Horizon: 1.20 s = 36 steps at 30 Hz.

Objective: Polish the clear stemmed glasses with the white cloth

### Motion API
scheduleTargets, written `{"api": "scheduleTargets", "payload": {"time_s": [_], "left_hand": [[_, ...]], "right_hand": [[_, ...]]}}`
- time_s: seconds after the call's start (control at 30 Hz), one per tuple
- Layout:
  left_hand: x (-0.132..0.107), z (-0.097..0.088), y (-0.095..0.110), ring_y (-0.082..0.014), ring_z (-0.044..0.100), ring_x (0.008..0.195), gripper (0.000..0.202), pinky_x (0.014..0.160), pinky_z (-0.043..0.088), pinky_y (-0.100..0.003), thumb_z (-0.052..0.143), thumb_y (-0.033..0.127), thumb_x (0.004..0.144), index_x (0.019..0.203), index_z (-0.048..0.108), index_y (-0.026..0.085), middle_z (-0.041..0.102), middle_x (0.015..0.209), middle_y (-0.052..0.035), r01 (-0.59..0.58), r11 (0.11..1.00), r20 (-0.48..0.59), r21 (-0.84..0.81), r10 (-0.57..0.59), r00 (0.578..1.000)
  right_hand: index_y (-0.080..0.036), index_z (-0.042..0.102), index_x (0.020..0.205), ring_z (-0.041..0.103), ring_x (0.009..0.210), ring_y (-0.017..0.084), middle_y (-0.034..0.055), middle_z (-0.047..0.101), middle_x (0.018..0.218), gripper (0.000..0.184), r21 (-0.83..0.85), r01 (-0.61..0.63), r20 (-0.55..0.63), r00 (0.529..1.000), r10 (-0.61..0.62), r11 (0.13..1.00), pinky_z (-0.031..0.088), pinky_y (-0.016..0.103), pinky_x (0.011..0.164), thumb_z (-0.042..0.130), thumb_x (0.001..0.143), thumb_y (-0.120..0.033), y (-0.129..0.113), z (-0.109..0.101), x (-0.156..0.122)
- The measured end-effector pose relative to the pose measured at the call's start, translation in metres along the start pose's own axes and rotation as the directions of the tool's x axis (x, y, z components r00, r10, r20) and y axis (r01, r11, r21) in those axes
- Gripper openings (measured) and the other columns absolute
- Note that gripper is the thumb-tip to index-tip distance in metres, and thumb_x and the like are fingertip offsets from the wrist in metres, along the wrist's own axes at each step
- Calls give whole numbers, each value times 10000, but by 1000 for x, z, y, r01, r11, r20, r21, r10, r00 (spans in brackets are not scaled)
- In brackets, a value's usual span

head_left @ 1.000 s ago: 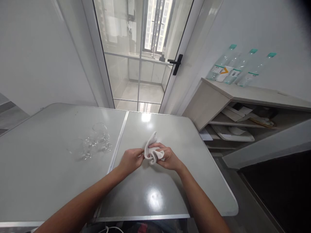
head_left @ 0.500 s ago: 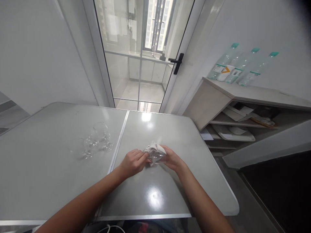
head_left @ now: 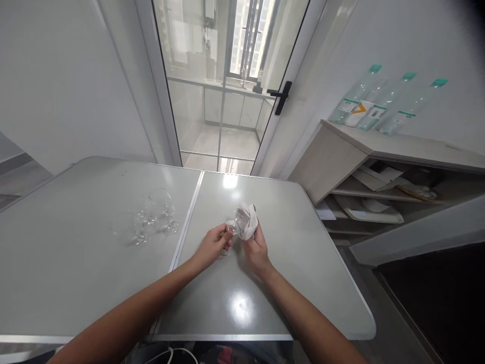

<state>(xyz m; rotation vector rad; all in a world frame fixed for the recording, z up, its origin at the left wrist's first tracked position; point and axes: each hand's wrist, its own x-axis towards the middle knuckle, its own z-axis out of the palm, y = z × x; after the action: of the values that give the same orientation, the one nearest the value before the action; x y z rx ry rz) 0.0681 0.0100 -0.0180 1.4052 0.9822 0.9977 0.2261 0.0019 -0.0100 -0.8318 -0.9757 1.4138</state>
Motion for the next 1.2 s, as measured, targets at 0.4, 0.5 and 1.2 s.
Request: {"api": "scheduleTargets", "payload": {"time_s": [0.4,0.5,1.2], "left_hand": [[-8,0,-3,-147,573,525,414,569,404,-259,599,452,950,651,704,185,675,580,-12,-35,917,-70,398,69,995],[-9,-5,-2,-126,517,509,400,546,344,-253,717,471,857,589,650,182,626,539,13,-20,864,-168,504,121,978],[-7,-8,14,-282,590,1184,522,1021,476,-441,745,467,882,1291,528,227,618,1201,-145,-275,914,16,-300,293,956]], "right_hand": [[-208,687,1062,616,793,189,45,667,819,475,-208,-81,163,980,116,975,512,288,678,644,907,-654,9,-14,7],[-202,716,1073,643,941,220,60,708,915,462,-287,-41,214,971,106,957,528,338,847,627,927,-630,-1,-19,10],[-190,694,1079,564,924,170,31,645,1008,383,-409,-147,611,689,390,900,448,281,850,710,909,-534,-23,-23,4]]}}
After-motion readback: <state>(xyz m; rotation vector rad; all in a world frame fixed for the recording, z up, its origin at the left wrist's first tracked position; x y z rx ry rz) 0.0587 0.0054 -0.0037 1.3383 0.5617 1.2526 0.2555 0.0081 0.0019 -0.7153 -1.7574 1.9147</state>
